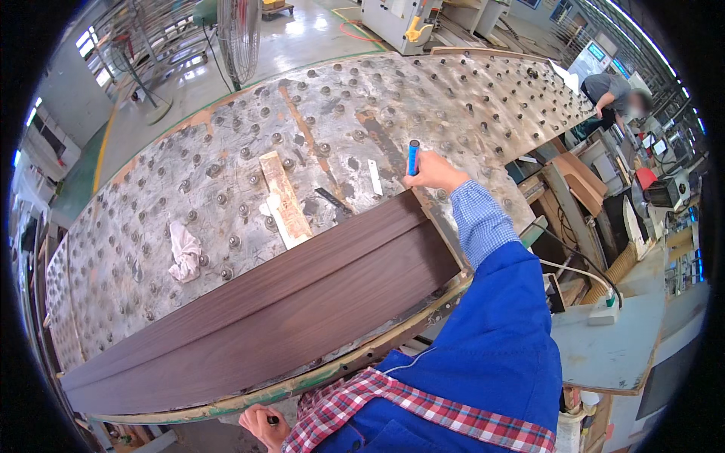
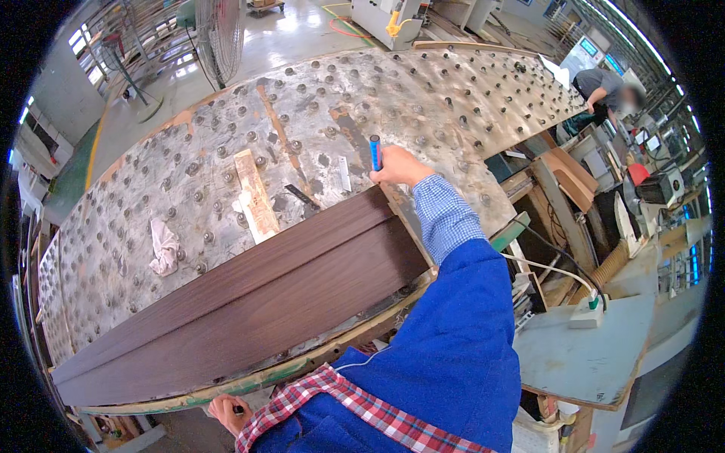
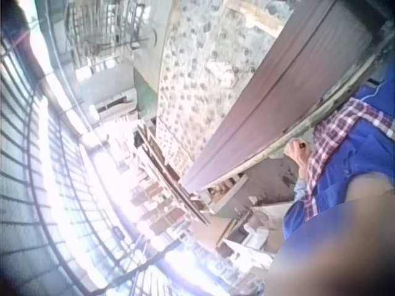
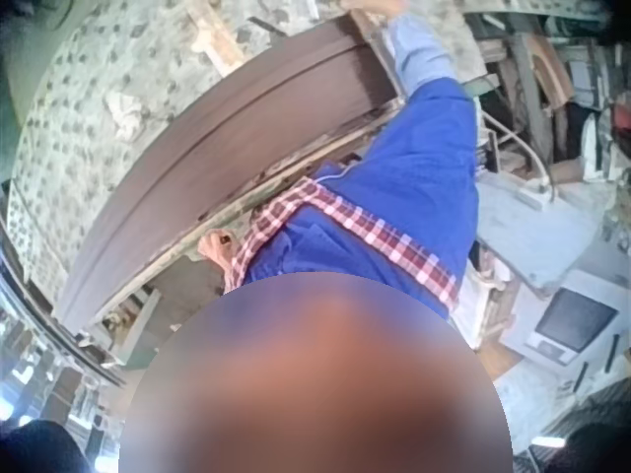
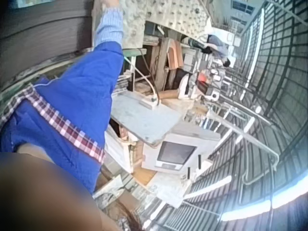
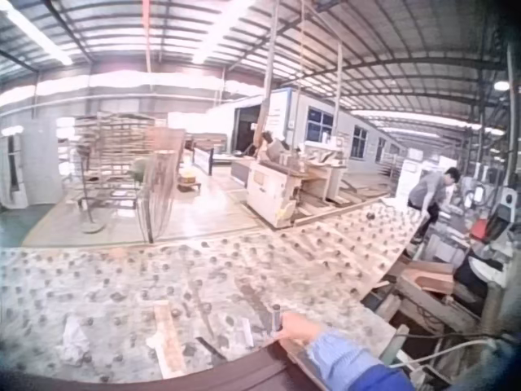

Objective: The person wipes a long brown wood panel with a white cloth, then uses a blue marker to mark the panel. The person continues wiping the panel and moves it to a rack.

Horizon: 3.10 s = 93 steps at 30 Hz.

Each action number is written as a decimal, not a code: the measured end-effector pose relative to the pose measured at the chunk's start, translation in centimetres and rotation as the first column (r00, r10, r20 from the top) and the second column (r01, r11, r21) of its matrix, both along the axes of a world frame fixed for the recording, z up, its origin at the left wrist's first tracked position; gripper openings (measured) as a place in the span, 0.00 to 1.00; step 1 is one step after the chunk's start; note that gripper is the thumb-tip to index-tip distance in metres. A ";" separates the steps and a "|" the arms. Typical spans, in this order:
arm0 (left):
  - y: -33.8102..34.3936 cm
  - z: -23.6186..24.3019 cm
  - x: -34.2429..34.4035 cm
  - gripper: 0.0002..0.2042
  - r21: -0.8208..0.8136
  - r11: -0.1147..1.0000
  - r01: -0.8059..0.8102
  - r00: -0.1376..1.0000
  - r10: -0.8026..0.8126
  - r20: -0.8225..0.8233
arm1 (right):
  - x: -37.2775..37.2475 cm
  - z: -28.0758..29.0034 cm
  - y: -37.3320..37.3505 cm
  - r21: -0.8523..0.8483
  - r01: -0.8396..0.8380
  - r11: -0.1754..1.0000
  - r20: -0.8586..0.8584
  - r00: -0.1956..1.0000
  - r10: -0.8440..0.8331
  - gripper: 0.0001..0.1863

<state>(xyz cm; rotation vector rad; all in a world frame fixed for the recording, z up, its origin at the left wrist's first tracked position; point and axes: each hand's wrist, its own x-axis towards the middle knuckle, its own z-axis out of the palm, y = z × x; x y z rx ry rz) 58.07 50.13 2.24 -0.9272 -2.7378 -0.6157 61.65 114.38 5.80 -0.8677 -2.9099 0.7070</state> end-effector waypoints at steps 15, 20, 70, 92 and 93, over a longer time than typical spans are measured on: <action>5.7 7.1 -0.1 0.10 0.343 0.908 0.241 0.287 -0.404 0.868 | 0.7 9.8 -26.4 -0.342 -0.683 0.646 -0.695 0.646 0.316 0.08; 4.4 7.7 -0.1 0.10 0.424 0.863 0.274 0.297 -0.496 0.816 | 3.8 6.4 -36.7 -0.531 -0.723 0.443 -0.742 0.649 0.170 0.07; 13.1 4.7 -3.3 0.11 0.290 0.819 0.494 -0.115 -0.269 0.956 | 11.3 -0.9 -31.8 -0.945 -0.320 0.072 -0.323 0.945 -0.044 0.21; 9.9 6.5 -6.5 0.10 0.575 0.791 -0.209 0.967 0.082 0.240 | -9.8 2.0 -27.4 -0.379 -0.606 0.700 -0.440 0.783 0.440 0.12; 8.2 5.8 -7.6 0.09 0.580 0.770 -0.266 0.959 0.151 0.240 | -12.8 -0.5 -25.7 -0.262 -0.502 0.824 -0.460 0.816 0.351 0.13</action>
